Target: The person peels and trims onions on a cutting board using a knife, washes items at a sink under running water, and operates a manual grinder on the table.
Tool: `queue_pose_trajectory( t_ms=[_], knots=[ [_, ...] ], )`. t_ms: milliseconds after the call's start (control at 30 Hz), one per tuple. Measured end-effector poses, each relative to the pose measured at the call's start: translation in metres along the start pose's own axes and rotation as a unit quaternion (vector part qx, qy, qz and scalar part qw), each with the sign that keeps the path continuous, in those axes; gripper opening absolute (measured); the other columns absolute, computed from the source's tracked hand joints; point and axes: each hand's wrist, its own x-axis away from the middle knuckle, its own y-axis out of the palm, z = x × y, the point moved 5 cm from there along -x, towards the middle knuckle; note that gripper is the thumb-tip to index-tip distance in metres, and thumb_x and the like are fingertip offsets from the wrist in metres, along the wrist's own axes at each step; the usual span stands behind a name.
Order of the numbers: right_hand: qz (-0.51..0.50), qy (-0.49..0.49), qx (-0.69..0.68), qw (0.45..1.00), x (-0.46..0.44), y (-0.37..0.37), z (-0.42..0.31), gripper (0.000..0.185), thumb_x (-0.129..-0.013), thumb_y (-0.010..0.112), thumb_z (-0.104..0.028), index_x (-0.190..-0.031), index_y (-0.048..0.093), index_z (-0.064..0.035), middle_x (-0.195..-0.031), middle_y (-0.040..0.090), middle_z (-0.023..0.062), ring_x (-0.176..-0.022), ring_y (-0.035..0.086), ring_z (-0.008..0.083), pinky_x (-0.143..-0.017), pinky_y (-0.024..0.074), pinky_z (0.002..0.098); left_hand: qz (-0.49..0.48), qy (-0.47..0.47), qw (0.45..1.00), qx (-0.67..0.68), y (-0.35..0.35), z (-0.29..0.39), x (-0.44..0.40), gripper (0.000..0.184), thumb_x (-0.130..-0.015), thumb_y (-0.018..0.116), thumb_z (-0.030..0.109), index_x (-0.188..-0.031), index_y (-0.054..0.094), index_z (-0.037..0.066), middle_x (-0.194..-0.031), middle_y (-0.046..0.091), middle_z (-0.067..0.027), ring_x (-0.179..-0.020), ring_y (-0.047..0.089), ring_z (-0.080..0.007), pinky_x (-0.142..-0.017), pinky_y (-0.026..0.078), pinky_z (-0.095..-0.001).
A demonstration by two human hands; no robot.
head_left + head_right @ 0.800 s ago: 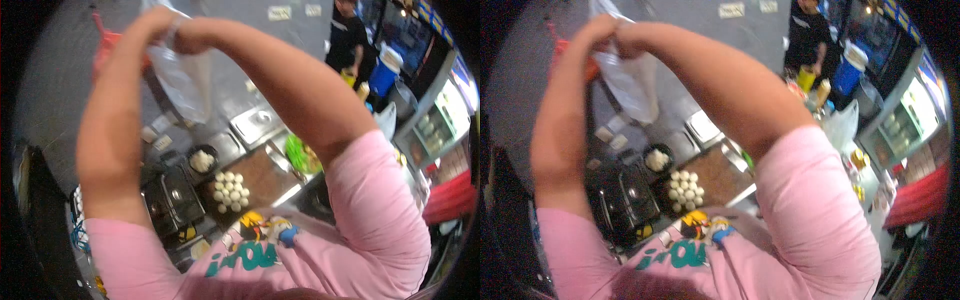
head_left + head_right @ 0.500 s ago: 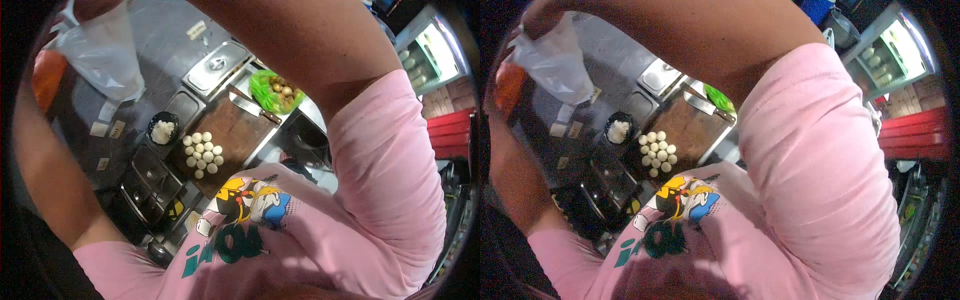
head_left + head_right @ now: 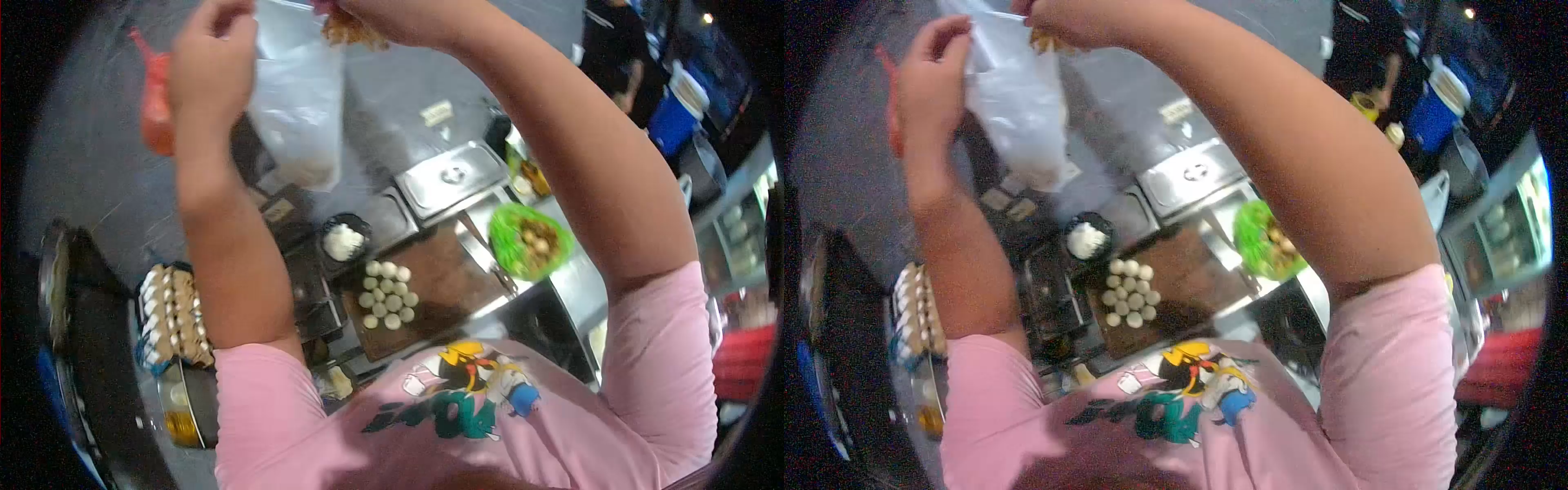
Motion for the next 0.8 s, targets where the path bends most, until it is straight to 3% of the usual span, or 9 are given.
queue_pose_trajectory(
  t_ms=[67,167,233,300,367,433,567,767,800],
  knots=[
    [0.011,-0.064,0.003,0.998,-0.028,0.013,-0.009,0.017,-0.092,0.066,-0.004,-0.101,0.078,0.0049,-0.088,0.080,0.0175,-0.080,0.077,0.0237,-0.075,0.0604,0.0396,0.008,0.010,1.000,-0.021,-0.013,-0.002,0.008,0.037,-0.099,0.070,0.019,-0.134,0.076,0.008,-0.124,0.079,-0.0122,-0.116,0.075,-0.0238,-0.108,0.053,-0.0321],
    [0.025,-0.068,-0.022,0.997,-0.066,0.024,0.006,0.020,-0.091,0.066,-0.002,-0.106,0.078,0.0049,-0.092,0.081,0.0169,-0.082,0.077,0.0229,-0.078,0.0612,0.0385,-0.060,0.025,0.991,-0.117,-0.004,0.017,0.032,0.040,-0.093,0.064,0.024,-0.125,0.079,0.005,-0.119,0.081,-0.0217,-0.109,0.078,-0.0348,-0.103,0.057,-0.0417],
    [0.021,-0.047,-0.047,0.998,-0.088,0.038,0.018,0.023,-0.090,0.066,-0.002,-0.108,0.078,0.0045,-0.095,0.082,0.0176,-0.083,0.078,0.0257,-0.080,0.0617,0.0398,-0.179,-0.058,0.973,-0.131,-0.007,0.027,0.045,0.035,-0.093,0.067,0.018,-0.123,0.079,0.003,-0.114,0.081,-0.0163,-0.102,0.078,-0.0258,-0.093,0.059,-0.0365],
    [-0.004,-0.228,0.177,0.957,-0.107,0.062,0.026,0.030,-0.088,0.065,-0.002,-0.115,0.078,0.0012,-0.101,0.082,0.0189,-0.091,0.078,0.0331,-0.087,0.0615,0.0428,-0.162,-0.005,0.981,-0.110,-0.011,0.021,0.051,0.032,-0.093,0.067,0.019,-0.117,0.080,0.002,-0.110,0.081,-0.0186,-0.092,0.077,-0.0275,-0.086,0.059,-0.0385],
    [-0.117,-0.168,0.315,0.927,-0.132,0.082,0.037,0.036,-0.085,0.066,-0.002,-0.118,0.080,-0.0037,-0.108,0.081,0.0202,-0.100,0.077,0.0388,-0.095,0.0598,0.0445,-0.181,0.057,0.978,-0.085,-0.012,0.025,0.058,0.031,-0.093,0.067,0.018,-0.116,0.079,0.000,-0.108,0.081,-0.0186,-0.090,0.077,-0.0276,-0.086,0.059,-0.0384],
    [-0.311,-0.074,0.423,0.848,-0.136,0.099,0.048,0.039,-0.085,0.070,-0.006,-0.123,0.079,-0.0071,-0.113,0.080,0.0196,-0.104,0.076,0.0375,-0.097,0.0592,0.0445,-0.183,0.059,0.977,-0.088,-0.014,0.023,0.064,0.030,-0.092,0.067,0.018,-0.113,0.079,0.000,-0.107,0.080,-0.0195,-0.092,0.078,-0.0305,-0.087,0.059,-0.0403],
    [-0.470,-0.165,0.563,0.660,-0.192,0.136,0.128,0.039,-0.095,0.070,-0.016,-0.133,0.075,-0.0129,-0.124,0.079,0.0134,-0.110,0.075,0.0261,-0.096,0.0591,0.0422,-0.175,0.129,0.973,-0.077,-0.012,0.013,0.069,0.027,-0.090,0.068,0.017,-0.109,0.078,0.000,-0.105,0.080,-0.0200,-0.097,0.078,-0.0362,-0.091,0.059,-0.0433],
    [-0.382,-0.365,0.717,0.455,-0.159,0.127,0.058,0.036,-0.099,0.067,-0.024,-0.134,0.074,-0.0150,-0.127,0.078,0.0101,-0.110,0.075,0.0268,-0.095,0.0600,0.0454,-0.174,0.162,0.970,-0.042,-0.017,0.006,0.072,0.025,-0.088,0.069,0.014,-0.108,0.077,0.000,-0.106,0.079,-0.0199,-0.101,0.077,-0.0366,-0.094,0.059,-0.0441],
    [-0.357,-0.359,0.706,0.495,-0.159,0.121,0.050,0.032,-0.101,0.067,-0.028,-0.127,0.077,-0.0132,-0.122,0.079,0.0130,-0.105,0.075,0.0303,-0.091,0.0599,0.0474,-0.174,0.171,0.969,-0.040,-0.015,0.006,0.073,0.026,-0.088,0.069,0.013,-0.110,0.077,0.001,-0.108,0.079,-0.0192,-0.102,0.077,-0.0356,-0.095,0.059,-0.0442]
  ],
)
